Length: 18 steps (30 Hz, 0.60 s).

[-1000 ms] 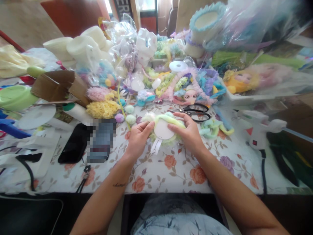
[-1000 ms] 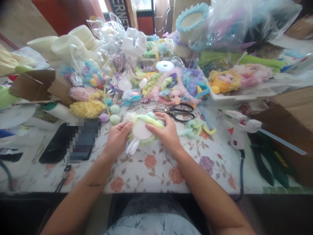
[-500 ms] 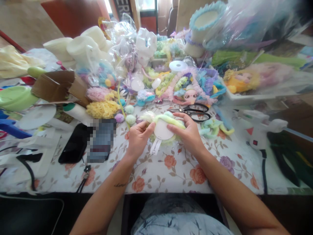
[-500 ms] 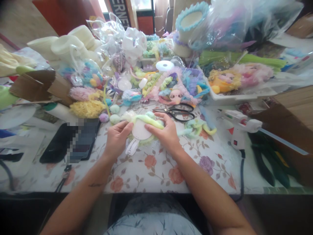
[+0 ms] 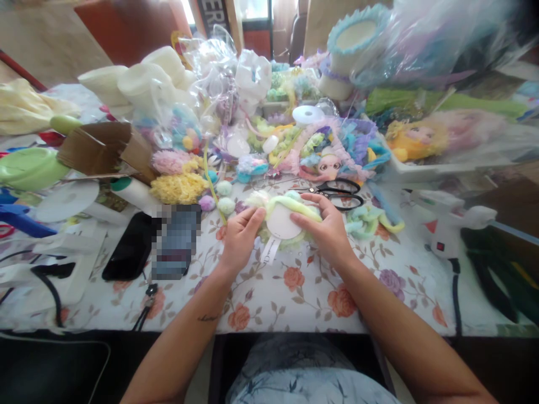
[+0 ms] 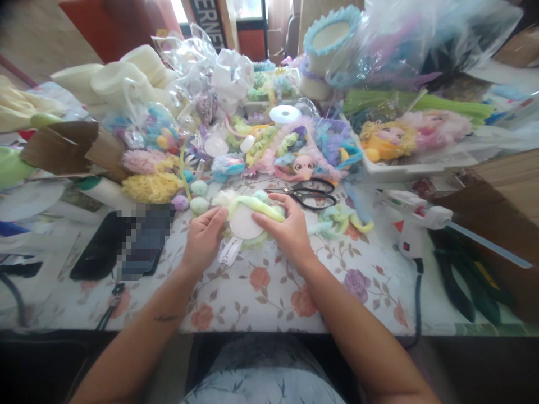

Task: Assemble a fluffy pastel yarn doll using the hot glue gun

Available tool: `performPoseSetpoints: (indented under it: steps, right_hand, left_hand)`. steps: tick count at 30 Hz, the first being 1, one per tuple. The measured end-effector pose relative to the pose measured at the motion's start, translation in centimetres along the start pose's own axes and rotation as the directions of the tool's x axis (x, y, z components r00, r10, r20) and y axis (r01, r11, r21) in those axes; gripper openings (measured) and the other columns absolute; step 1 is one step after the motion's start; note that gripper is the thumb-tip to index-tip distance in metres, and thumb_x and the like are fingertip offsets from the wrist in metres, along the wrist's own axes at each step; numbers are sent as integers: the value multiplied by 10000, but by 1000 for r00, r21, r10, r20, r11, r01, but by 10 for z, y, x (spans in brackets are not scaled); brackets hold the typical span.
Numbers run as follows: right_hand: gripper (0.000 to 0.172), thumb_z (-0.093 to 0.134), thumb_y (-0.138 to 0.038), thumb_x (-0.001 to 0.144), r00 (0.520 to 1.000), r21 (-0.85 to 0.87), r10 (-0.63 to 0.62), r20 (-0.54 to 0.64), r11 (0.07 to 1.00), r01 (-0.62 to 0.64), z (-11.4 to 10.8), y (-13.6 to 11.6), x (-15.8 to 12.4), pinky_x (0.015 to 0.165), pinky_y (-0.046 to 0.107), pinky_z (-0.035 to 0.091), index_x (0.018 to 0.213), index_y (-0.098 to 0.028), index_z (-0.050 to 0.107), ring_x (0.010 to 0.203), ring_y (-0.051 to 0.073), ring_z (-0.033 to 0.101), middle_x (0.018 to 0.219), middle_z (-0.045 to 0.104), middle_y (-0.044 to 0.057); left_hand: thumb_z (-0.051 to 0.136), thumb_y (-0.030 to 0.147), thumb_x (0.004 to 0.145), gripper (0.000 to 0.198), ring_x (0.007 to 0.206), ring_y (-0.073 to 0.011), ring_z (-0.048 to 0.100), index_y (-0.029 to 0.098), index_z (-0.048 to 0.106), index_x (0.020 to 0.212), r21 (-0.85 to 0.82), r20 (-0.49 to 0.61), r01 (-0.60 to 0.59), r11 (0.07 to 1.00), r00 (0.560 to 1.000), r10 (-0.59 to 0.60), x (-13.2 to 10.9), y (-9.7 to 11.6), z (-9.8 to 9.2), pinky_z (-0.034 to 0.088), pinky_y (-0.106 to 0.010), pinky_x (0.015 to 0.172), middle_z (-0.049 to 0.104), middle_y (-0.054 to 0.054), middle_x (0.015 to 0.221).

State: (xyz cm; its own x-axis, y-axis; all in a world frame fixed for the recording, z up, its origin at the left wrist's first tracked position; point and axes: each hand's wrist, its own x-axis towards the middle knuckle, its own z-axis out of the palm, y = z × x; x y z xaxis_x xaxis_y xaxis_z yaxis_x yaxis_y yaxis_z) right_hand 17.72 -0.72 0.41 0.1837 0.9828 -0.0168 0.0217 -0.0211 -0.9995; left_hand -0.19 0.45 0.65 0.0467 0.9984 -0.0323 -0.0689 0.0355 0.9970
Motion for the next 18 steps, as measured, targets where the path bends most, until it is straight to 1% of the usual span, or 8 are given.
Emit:
performPoseSetpoints:
  steps: [2,4,7,11,16,18]
  right_hand:
    - [563,847,-468,657,999,-37,-31,-15,999,31,0,-1,-1,842,415,557,1139,-255,649,916,249,659,1044,699,49]
    - [550,845,-454,660,998,-84,-66,-15,994,64,1,-1,-1,859,424,549,1135,-260,648,910,248,654,1043,698,46]
    - [533,836,-456,675,995,-116,-98,-4,989,97,2,-1,-2,875,428,543,1137,-269,646,923,250,654,1064,697,41]
    - [538,841,-464,668,997,-95,-82,-13,992,81,1,-1,-2,873,425,544,1130,-264,650,914,246,653,1040,702,37]
    - [543,844,-462,660,999,-50,-43,-27,998,41,0,-2,-1,834,416,558,1127,-256,658,900,247,657,1024,704,44]
    - [548,844,-466,659,999,-51,-37,-25,998,36,1,-2,-1,827,415,561,1131,-262,657,895,248,660,1019,706,42]
  left_hand:
    - [636,515,875,409,568,-98,425,172,584,659,-94,-11,13,996,1000,-14,1,-2,0,378,-210,523,506,20,620]
    - [658,506,860,408,559,-98,431,173,578,638,-122,-1,17,992,1000,-17,1,-2,0,374,-212,518,492,24,600]
    - [737,452,806,361,552,-94,437,170,589,636,-75,27,31,997,999,-29,0,-1,1,351,-213,501,509,27,599]
    - [744,445,799,333,579,-110,476,169,620,660,-56,18,28,998,999,-27,-1,1,1,374,-225,517,553,11,631]
    - [707,457,838,342,550,-98,401,166,628,676,53,19,-8,999,1000,7,-3,6,0,317,-227,487,496,22,599]
    - [689,456,853,354,552,-97,379,166,614,663,104,16,-39,994,999,38,-3,8,0,304,-229,491,477,25,596]
